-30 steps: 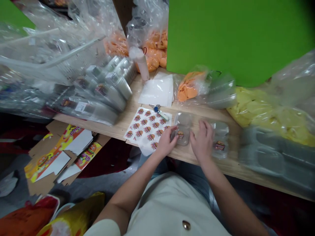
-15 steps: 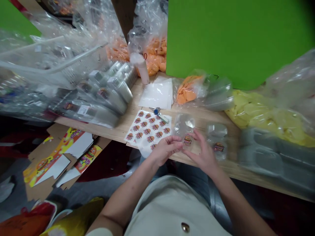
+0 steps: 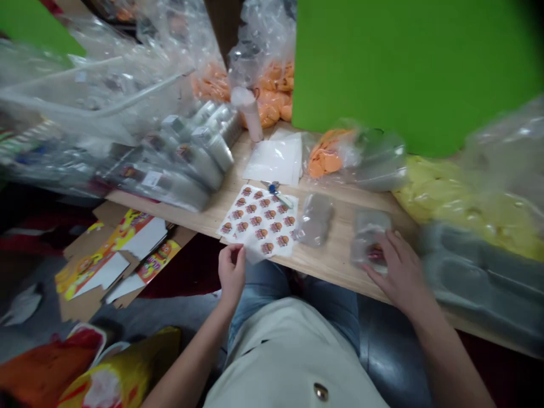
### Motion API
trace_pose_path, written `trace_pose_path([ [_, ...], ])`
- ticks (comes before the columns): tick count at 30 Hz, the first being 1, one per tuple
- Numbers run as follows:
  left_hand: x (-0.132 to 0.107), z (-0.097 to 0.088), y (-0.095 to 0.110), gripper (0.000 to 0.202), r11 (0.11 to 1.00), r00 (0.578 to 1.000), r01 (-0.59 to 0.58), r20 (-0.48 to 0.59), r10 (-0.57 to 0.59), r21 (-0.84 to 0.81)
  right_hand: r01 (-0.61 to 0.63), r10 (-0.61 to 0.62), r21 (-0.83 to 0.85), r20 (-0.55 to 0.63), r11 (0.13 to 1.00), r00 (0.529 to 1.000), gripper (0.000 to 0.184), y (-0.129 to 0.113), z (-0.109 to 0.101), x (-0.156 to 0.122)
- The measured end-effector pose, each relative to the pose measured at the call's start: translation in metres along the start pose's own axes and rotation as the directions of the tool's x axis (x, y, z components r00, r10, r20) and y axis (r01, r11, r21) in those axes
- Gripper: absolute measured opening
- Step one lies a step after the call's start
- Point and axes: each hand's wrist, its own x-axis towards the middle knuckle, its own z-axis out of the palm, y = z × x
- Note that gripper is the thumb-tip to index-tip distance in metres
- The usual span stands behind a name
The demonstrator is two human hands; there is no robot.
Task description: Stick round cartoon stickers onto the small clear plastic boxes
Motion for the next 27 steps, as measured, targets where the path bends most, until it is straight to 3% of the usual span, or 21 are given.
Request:
trace_pose_path([
  [2, 0.004, -0.014, -0.015, 0.026, 0.951, 0.965, 0.251, -0.022, -0.260, -0.182, 0.057, -0.054, 0.110, -0.033, 0.992, 0.998, 0.047, -0.053, 0.021, 0.020],
  [4, 0.006, -0.019, -0.023, 0.029, 0.836, 0.892, 0.445, 0.074, -0.446, -0.320, 0.180, -0.216, 0.326, 0.076, 0.928, 0.973, 0.035, -0.112, 0.053, 0.039],
  [6, 0.007, -0.019, -0.025, 0.033, 0.762, 0.845, 0.532, 0.176, -0.505, -0.368, 0.285, -0.377, 0.441, 0.134, 0.851, 0.917, 0.036, -0.161, 0.091, 0.051],
  [7, 0.007, -0.017, -0.024, 0.034, 0.747, 0.836, 0.549, 0.219, -0.504, -0.376, 0.287, -0.401, 0.481, 0.151, 0.829, 0.904, 0.038, -0.177, 0.107, 0.054],
  [10, 0.005, -0.016, -0.020, 0.038, 0.699, 0.810, 0.586, 0.327, -0.487, -0.409, 0.215, -0.392, 0.567, 0.209, 0.795, 0.896, 0.044, -0.192, 0.138, 0.055],
  [14, 0.008, -0.019, -0.018, 0.043, 0.661, 0.803, 0.594, 0.393, -0.449, -0.458, 0.081, -0.283, 0.581, 0.265, 0.810, 0.922, 0.034, -0.175, 0.140, 0.055],
  [16, 0.011, -0.020, -0.019, 0.047, 0.688, 0.816, 0.571, 0.401, -0.416, -0.448, 0.060, -0.248, 0.558, 0.268, 0.828, 0.931, 0.027, -0.176, 0.137, 0.062],
  [18, 0.014, -0.019, -0.019, 0.045, 0.770, 0.851, 0.500, 0.389, -0.352, -0.396, 0.089, -0.255, 0.543, 0.240, 0.835, 0.937, 0.024, -0.185, 0.138, 0.072],
  [22, 0.015, -0.019, -0.017, 0.031, 0.973, 0.938, 0.178, 0.323, -0.122, -0.149, 0.205, -0.343, 0.511, 0.191, 0.835, 0.920, 0.024, -0.209, 0.142, 0.090],
  [25, 0.016, -0.020, -0.017, 0.028, 0.996, 0.957, -0.053, 0.288, 0.030, 0.072, 0.259, -0.431, 0.522, 0.239, 0.812, 0.870, 0.021, -0.210, 0.143, 0.100],
  [27, 0.017, -0.019, -0.019, 0.028, 0.984, 0.944, -0.124, 0.321, 0.077, 0.127, 0.214, -0.439, 0.584, 0.275, 0.783, 0.855, 0.019, -0.205, 0.144, 0.106],
])
